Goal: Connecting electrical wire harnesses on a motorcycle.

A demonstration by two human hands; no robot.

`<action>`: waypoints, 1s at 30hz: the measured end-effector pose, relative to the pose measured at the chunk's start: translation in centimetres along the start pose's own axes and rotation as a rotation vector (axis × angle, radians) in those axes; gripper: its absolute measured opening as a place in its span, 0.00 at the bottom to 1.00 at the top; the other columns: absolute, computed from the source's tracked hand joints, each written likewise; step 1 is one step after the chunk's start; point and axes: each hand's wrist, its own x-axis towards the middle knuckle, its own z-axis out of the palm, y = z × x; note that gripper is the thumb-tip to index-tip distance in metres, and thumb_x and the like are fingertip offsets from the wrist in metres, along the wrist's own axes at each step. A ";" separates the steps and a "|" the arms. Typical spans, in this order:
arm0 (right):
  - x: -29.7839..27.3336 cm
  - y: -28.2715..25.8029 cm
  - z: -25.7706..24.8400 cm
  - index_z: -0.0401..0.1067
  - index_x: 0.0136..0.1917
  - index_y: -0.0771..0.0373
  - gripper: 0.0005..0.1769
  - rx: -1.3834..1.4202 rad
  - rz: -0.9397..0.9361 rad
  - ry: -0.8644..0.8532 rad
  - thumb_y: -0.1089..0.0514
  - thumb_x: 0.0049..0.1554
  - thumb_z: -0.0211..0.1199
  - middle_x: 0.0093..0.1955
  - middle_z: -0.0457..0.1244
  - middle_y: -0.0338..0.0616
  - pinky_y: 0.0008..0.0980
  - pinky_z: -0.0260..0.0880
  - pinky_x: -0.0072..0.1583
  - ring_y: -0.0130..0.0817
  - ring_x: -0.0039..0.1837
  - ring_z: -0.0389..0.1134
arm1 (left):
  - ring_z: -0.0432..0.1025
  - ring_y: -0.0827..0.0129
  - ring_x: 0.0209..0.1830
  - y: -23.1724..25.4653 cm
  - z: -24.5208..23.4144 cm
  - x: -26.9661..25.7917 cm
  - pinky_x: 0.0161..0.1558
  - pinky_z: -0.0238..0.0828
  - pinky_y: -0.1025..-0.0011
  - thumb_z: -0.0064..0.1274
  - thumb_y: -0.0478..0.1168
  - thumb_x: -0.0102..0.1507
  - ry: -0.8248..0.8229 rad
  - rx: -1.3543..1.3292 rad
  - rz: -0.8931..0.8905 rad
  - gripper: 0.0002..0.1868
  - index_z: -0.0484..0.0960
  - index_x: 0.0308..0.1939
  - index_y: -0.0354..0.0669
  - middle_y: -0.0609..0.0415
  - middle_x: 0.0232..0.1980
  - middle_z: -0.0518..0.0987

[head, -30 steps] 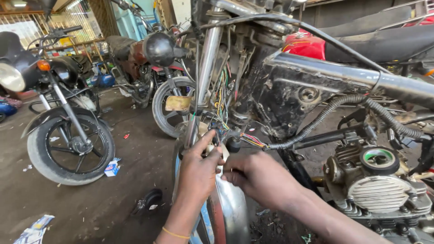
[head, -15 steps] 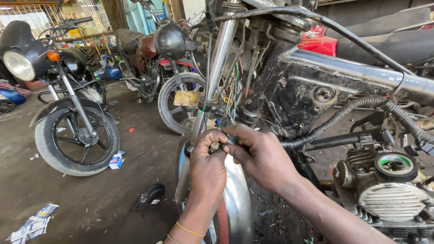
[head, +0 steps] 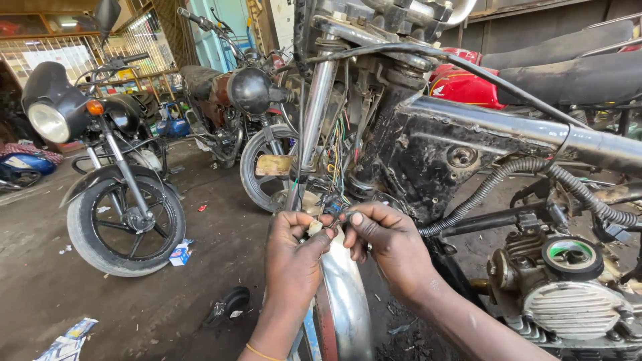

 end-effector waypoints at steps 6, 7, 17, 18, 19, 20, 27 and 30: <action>-1.6 -1.1 -1.6 0.78 0.49 0.61 0.08 -0.700 -0.278 -0.299 0.58 0.62 0.59 0.41 0.69 0.40 0.30 0.70 0.47 0.31 0.43 0.69 | 0.72 0.68 0.31 0.6 -0.4 1.4 0.31 0.68 0.70 0.59 0.22 0.52 -0.005 0.034 -0.112 0.19 0.75 0.43 0.44 0.49 0.38 0.80; -1.6 -1.2 -2.0 0.76 0.48 0.58 0.07 -0.949 -0.422 -0.352 0.56 0.62 0.58 0.46 0.70 0.38 0.32 0.70 0.51 0.34 0.49 0.72 | 0.73 0.67 0.30 1.0 -0.1 1.6 0.29 0.68 0.70 0.59 0.22 0.49 -0.021 0.043 -0.172 0.21 0.77 0.43 0.43 0.50 0.36 0.81; -5.1 0.3 -1.5 0.70 0.46 0.63 0.10 -1.198 -0.713 -0.695 0.60 0.66 0.50 0.53 0.63 0.48 0.42 0.65 0.50 0.48 0.48 0.65 | 0.65 0.73 0.26 0.5 -0.1 2.9 0.23 0.53 0.77 0.51 0.30 0.62 -0.171 -0.030 -0.228 0.06 0.79 0.41 0.44 0.54 0.40 0.76; -5.1 0.1 -1.1 0.69 0.46 0.64 0.09 -1.208 -0.756 -0.561 0.57 0.65 0.54 0.48 0.63 0.47 0.41 0.66 0.48 0.48 0.46 0.65 | 0.66 0.73 0.28 -0.5 -0.4 3.2 0.24 0.57 0.77 0.53 0.31 0.64 -0.201 -0.030 -0.197 0.06 0.78 0.45 0.43 0.53 0.41 0.74; -5.0 -0.2 -0.7 0.68 0.46 0.64 0.11 -1.212 -0.796 -0.429 0.53 0.64 0.58 0.43 0.62 0.47 0.41 0.67 0.46 0.47 0.44 0.64 | 0.67 0.73 0.29 -1.5 -0.7 3.5 0.26 0.60 0.77 0.54 0.31 0.66 -0.227 -0.030 -0.166 0.07 0.77 0.48 0.42 0.52 0.42 0.73; -4.6 0.0 -0.7 0.68 0.46 0.64 0.11 -1.208 -0.793 -0.434 0.53 0.64 0.58 0.43 0.62 0.47 0.41 0.67 0.46 0.47 0.44 0.64 | 0.67 0.73 0.29 -1.5 -1.1 3.3 0.26 0.60 0.77 0.54 0.31 0.66 -0.221 -0.030 -0.170 0.07 0.77 0.48 0.42 0.52 0.42 0.73; -1.2 0.1 0.9 0.66 0.55 0.54 0.14 -1.482 -0.461 -0.069 0.45 0.61 0.57 0.42 0.68 0.45 0.58 0.66 0.36 0.57 0.39 0.69 | 0.70 0.71 0.35 -0.6 -1.5 2.4 0.37 0.67 0.74 0.58 0.26 0.60 -0.232 -0.093 -0.136 0.21 0.79 0.56 0.45 0.51 0.44 0.79; -1.3 0.4 0.5 0.65 0.43 0.55 0.03 -1.358 -0.651 -0.266 0.56 0.59 0.55 0.35 0.63 0.43 0.49 0.60 0.32 0.50 0.32 0.63 | 0.71 0.72 0.33 -1.1 -2.1 2.8 0.34 0.68 0.75 0.58 0.25 0.59 -0.221 -0.116 -0.158 0.21 0.78 0.55 0.44 0.51 0.42 0.78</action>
